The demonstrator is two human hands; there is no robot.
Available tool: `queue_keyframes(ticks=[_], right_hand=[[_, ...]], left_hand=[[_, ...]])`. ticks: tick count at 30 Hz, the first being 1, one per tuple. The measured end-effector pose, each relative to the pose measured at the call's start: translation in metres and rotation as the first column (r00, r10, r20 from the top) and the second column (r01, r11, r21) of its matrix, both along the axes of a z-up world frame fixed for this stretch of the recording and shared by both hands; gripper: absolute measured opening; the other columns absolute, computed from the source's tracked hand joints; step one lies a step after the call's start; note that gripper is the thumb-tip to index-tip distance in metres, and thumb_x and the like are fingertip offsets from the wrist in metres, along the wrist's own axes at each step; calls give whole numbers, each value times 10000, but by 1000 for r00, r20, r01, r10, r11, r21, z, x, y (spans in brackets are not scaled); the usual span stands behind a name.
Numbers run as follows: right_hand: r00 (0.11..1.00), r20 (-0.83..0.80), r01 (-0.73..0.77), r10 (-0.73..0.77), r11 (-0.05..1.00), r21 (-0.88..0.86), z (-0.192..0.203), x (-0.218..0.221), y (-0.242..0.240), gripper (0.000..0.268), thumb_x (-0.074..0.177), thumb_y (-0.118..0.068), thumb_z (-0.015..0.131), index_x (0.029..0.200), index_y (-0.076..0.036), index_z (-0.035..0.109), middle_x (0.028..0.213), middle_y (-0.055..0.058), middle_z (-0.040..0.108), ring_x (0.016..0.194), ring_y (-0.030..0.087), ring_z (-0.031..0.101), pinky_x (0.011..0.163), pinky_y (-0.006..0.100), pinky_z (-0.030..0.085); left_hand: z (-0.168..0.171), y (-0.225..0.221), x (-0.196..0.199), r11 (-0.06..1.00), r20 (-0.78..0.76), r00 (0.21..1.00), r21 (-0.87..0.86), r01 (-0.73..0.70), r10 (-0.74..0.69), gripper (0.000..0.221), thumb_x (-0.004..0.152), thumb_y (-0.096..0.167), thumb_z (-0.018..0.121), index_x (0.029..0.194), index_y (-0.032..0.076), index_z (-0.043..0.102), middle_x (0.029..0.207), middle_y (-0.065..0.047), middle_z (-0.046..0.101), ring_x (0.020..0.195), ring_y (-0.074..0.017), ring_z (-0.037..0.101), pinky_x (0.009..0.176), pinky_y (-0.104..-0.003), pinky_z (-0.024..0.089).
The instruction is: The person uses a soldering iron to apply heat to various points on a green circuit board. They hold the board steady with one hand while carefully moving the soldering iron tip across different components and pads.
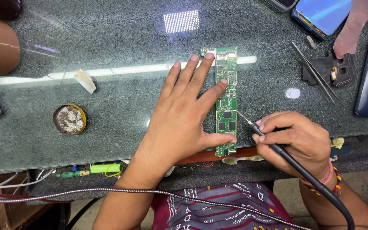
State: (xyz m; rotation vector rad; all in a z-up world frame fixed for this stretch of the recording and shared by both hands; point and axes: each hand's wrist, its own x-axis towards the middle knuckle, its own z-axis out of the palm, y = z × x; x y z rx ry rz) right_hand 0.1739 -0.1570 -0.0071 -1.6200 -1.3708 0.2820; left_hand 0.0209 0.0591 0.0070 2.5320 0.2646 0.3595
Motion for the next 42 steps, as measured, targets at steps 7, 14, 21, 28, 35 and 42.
queue_keyframes(ticks=[7, 14, 21, 28, 35, 42], right_hand=[[999, -46, -2, 2, 1000, -8, 2, 3, -1, 225, 750, 41, 829, 886, -46, 672, 967, 89, 681, 955, 230, 751, 818, 305, 635], [997, -82, -13, 11, 999, -30, 2, 6, -3, 210, 744, 57, 822, 860, -30, 670, 968, 112, 681, 952, 234, 749, 814, 310, 641], [988, -152, -34, 33, 999, -6, 2, 8, -4, 206, 751, 73, 820, 840, -11, 654, 942, 126, 678, 911, 230, 748, 771, 300, 645], [971, -223, -91, 89, 996, 4, 3, 11, -4, 191, 723, 52, 816, 813, -29, 668, 911, 102, 676, 871, 228, 755, 783, 325, 654], [950, -248, -190, 188, 982, 16, 2, 14, -5, 185, 742, 30, 818, 850, -32, 681, 934, 105, 682, 902, 237, 757, 807, 328, 653], [912, -327, -250, 248, 967, 36, 3, 17, -4, 168, 734, 17, 809, 834, -46, 690, 896, 88, 682, 870, 224, 753, 813, 344, 645]], left_hand=[[1, 1, 1, 1000, -12, 1000, -4, 7, -7, 944, 664, 680, 830, 1363, 74, 639, 1589, -241, 391, 1505, -428, 334, 1259, -583, 204], [1, 0, 1, 1000, -25, 1000, -24, 1, -2, 953, 638, 672, 844, 1364, 88, 641, 1593, -230, 382, 1510, -423, 322, 1259, -578, 198], [2, 2, 0, 999, -19, 1000, -40, 10, -11, 937, 647, 640, 864, 1373, 91, 639, 1614, -222, 360, 1523, -419, 312, 1270, -573, 195], [2, 3, -2, 999, -15, 1000, -46, 15, -16, 927, 672, 632, 868, 1383, 88, 627, 1628, -214, 350, 1537, -410, 309, 1284, -573, 201], [2, 5, -2, 998, -23, 999, -52, 27, -29, 923, 681, 594, 880, 1399, 81, 612, 1629, -219, 341, 1532, -418, 307, 1278, -574, 196], [9, 7, -4, 995, -53, 997, -83, 58, -62, 898, 701, 480, 880, 1442, 76, 575, 1630, -237, 335, 1536, -431, 285, 1278, -565, 172]])
